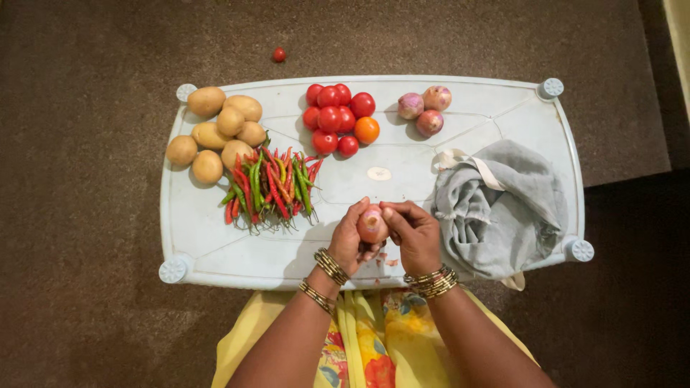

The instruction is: The person sorts various vegetables on a table, including potatoes, tomatoes, chilies, and onions, picking them up by hand and placing them into a bag or into different piles.

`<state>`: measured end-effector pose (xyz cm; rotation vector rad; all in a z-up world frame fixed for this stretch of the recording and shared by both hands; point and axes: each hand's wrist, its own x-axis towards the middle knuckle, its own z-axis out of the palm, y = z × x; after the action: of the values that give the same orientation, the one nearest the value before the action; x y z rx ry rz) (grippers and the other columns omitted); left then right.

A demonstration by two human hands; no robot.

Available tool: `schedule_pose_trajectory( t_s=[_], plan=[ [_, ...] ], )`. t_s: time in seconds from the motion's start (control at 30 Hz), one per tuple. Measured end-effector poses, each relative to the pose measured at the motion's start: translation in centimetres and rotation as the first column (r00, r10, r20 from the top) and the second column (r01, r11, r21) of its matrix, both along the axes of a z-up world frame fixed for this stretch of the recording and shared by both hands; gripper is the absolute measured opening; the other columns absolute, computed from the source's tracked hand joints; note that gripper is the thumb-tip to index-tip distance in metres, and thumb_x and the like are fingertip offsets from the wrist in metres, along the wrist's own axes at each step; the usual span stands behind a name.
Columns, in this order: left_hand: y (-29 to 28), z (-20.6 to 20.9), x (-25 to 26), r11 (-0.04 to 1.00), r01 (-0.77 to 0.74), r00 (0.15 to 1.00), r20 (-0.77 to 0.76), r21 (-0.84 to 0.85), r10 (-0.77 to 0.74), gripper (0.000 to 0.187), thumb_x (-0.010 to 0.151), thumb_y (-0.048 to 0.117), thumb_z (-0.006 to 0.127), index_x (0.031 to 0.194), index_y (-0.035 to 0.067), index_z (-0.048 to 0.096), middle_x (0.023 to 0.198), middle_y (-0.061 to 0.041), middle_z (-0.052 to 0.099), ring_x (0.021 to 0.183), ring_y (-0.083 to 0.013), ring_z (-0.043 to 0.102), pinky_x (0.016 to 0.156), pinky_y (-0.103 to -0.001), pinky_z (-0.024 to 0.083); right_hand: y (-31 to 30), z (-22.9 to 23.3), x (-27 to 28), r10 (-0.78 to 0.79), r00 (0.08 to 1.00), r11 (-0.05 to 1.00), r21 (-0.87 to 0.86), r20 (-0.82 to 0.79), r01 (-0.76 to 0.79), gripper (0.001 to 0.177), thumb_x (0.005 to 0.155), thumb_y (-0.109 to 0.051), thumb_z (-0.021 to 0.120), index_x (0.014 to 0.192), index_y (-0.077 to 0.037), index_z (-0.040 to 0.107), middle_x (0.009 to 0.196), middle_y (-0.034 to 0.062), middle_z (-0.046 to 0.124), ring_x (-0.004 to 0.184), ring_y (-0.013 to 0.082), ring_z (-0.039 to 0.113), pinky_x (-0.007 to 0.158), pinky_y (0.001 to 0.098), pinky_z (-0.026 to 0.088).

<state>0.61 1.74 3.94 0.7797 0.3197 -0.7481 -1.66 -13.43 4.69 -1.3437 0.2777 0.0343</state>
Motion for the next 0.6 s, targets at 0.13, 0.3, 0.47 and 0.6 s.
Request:
schedule_pose_trajectory(
  t_s=[0.13, 0.3, 0.47, 0.6],
  plan=[
    [-1.3, 0.7, -0.9, 0.976, 0.080, 0.982, 0.153, 0.203, -0.112, 0.042, 0.097, 0.052, 0.053, 0.101, 0.011, 0.062, 0.068, -0.002, 0.062, 0.043, -0.0089, 0.055, 0.032, -0.022, 0.035, 0.0, -1.2, 0.4, -0.086, 0.990, 0.991, 0.090, -0.114, 0.097, 0.025, 0.101, -0.021, 0.063, 0.106, 0.002, 0.070, 0.095, 0.0067, 0.076, 0.081, 0.0103, 0.069, 0.072, 0.0240, 0.057],
    [-3.0, -1.3, -2.1, 0.991, -0.003, 0.965, 0.260, 0.133, -0.032, 0.035, 0.097, 0.044, 0.063, 0.111, 0.012, 0.062, 0.077, 0.000, 0.060, 0.048, -0.0064, 0.049, 0.036, -0.022, 0.035, -1.3, -0.5, 1.3, 0.228, 0.901, 0.864, 0.503, -0.369, -0.013, 0.034, 0.102, -0.035, 0.049, 0.106, -0.007, 0.068, 0.084, 0.0072, 0.073, 0.065, 0.0193, 0.067, 0.054, 0.0314, 0.054],
    [-3.2, -3.4, -1.1, 0.950, -0.182, 0.981, -0.026, 0.252, 0.194, 0.046, 0.099, 0.055, 0.057, 0.098, 0.009, 0.061, 0.067, -0.003, 0.053, 0.041, -0.0094, 0.045, 0.031, -0.022, 0.029, 3.1, 0.9, -0.3, -0.017, 1.000, 0.989, -0.146, 0.022, 0.020, 0.042, 0.114, -0.033, 0.046, 0.133, -0.001, 0.065, 0.102, 0.0176, 0.066, 0.078, 0.0254, 0.052, 0.065, 0.0354, 0.042],
    [-2.8, -3.1, -0.9, 0.943, -0.294, 0.948, 0.175, 0.156, 0.267, 0.047, 0.102, 0.053, 0.058, 0.108, 0.007, 0.064, 0.082, 0.004, 0.060, 0.064, -0.0034, 0.055, 0.052, -0.021, 0.044, 4.1, 1.2, -1.0, 0.054, 0.961, 0.973, -0.232, 0.272, 0.011, 0.038, 0.110, -0.028, 0.048, 0.136, 0.000, 0.057, 0.130, 0.0171, 0.062, 0.114, 0.0222, 0.059, 0.098, 0.0345, 0.049]
  ],
)
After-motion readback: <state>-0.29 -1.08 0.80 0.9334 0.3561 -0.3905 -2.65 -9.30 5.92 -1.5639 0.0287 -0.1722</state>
